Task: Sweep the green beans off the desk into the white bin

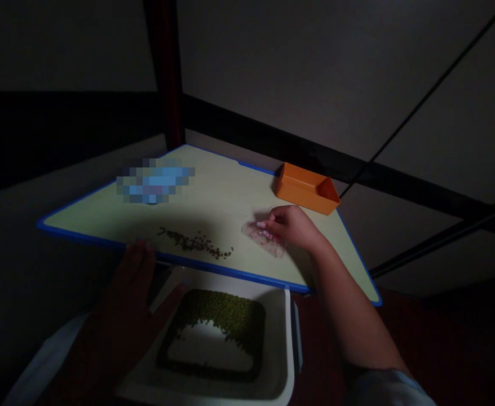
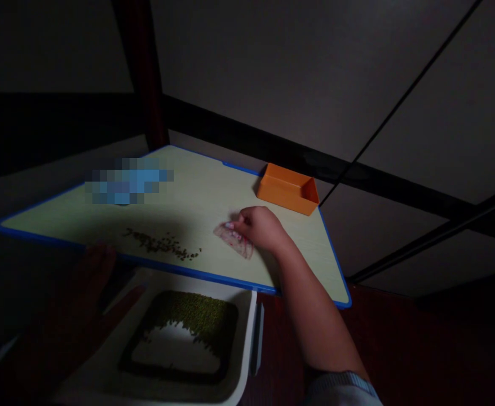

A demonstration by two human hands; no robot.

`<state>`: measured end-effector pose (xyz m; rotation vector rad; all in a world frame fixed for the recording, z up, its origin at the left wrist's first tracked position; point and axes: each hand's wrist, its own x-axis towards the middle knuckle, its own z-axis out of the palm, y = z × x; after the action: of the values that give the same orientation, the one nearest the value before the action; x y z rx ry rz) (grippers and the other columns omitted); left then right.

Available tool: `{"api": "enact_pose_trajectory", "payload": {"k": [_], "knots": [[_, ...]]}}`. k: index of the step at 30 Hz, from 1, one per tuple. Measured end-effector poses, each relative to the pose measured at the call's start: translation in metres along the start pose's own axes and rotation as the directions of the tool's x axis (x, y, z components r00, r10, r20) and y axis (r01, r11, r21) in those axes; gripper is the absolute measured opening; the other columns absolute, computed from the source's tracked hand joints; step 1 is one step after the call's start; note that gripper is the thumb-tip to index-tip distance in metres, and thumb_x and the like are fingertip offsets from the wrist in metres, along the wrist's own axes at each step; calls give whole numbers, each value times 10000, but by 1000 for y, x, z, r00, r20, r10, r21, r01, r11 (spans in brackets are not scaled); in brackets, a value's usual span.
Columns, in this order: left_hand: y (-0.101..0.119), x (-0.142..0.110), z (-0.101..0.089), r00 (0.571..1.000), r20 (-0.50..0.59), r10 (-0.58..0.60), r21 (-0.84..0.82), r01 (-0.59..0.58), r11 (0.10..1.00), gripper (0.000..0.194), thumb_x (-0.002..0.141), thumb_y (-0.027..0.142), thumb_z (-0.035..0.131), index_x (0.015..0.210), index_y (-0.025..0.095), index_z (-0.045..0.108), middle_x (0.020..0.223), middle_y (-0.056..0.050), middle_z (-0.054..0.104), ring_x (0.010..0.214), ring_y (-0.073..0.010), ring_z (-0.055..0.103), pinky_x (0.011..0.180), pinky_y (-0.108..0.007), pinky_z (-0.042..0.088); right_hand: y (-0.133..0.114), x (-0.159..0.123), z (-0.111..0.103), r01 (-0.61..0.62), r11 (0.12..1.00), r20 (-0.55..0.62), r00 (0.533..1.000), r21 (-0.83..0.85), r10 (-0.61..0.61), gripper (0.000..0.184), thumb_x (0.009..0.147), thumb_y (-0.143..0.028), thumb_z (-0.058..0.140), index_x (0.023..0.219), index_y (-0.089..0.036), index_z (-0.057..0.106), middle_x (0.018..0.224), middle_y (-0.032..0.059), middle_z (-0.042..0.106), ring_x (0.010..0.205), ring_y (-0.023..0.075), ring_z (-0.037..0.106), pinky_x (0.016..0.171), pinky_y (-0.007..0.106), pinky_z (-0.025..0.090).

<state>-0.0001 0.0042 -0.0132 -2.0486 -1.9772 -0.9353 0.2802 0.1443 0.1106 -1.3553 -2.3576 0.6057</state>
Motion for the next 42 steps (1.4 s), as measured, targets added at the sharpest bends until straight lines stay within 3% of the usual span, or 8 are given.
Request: {"api": "enact_pose_trajectory", "payload": {"k": [2, 4, 10, 18, 22, 27, 32, 42], "knots": [[-1, 0, 0, 1000, -6, -6, -1, 6, 1000, 816, 819, 624, 292, 1460, 149, 123, 1545, -158, 241, 1422, -308, 228, 1107, -535, 315, -2, -2, 4, 79, 977, 156, 982, 199, -111, 321, 826, -403, 604, 633, -154, 545, 549, -21, 540, 509, 76, 443, 523, 231, 288], [-1, 1, 0, 1000, -7, -12, 2, 12, 1000, 810, 816, 607, 319, 1461, 157, 124, 1547, -148, 240, 1419, -305, 236, 1108, -531, 319, -6, -3, 9, 102, 952, 250, 952, 289, -178, 334, 812, -415, 623, 623, -154, 535, 528, -36, 532, 491, 68, 438, 519, 221, 300], [-1, 2, -1, 1000, -29, -1, 4, 1, 1000, 805, 810, 585, 356, 1460, 164, 137, 1537, -144, 269, 1411, -299, 251, 1097, -517, 340, -13, -2, 14, 101, 969, 292, 942, 226, -166, 308, 821, -349, 632, 605, -152, 535, 508, -43, 546, 473, 60, 433, 524, 218, 296], [-5, 0, 2, 1000, -29, -8, 0, 8, 1000, 805, 804, 595, 359, 1463, 201, 118, 1552, -121, 242, 1410, -312, 251, 1096, -544, 331, -9, -1, 7, 74, 997, 164, 984, -24, -70, 244, 821, -273, 625, 618, -143, 587, 513, -34, 531, 486, 66, 394, 528, 253, 223], [-5, 0, 2, 1000, 5, -23, -9, 24, 1000, 800, 806, 562, 384, 1467, 232, 77, 1562, -109, 213, 1416, -313, 227, 1105, -553, 318, -7, 1, 5, 71, 983, 85, 995, -167, -57, 232, 815, -284, 634, 630, -146, 610, 528, -23, 526, 496, 75, 370, 527, 263, 204], [-1, 0, -2, 999, 6, -38, -17, 38, 999, 799, 808, 558, 379, 1468, 241, 59, 1558, -114, 225, 1417, -311, 224, 1106, -553, 318, -7, 1, 1, -18, 947, -34, 999, -321, 7, 258, 823, -341, 626, 652, -148, 631, 586, 23, 558, 524, 96, 370, 527, 279, 188], [2, 1, -4, 1000, 0, -3, -9, 3, 1000, 786, 822, 556, 354, 1465, 180, 104, 1546, -150, 243, 1417, -307, 228, 1101, -528, 334, -11, 1, 8, 58, 960, -39, 997, -275, -71, 267, 853, -358, 591, 686, -154, 636, 612, 28, 561, 549, 102, 387, 541, 281, 190], [4, 3, -5, 997, 56, -58, 11, 57, 998, 845, 806, 637, 327, 1435, 87, 202, 1538, -189, 240, 1432, -302, 191, 1124, -508, 289, -15, 10, 30, 198, 954, -17, 978, -226, -207, 272, 901, -388, 537, 786, -173, 656, 712, 37, 617, 670, 125, 511, 604, 270, 255]]}}
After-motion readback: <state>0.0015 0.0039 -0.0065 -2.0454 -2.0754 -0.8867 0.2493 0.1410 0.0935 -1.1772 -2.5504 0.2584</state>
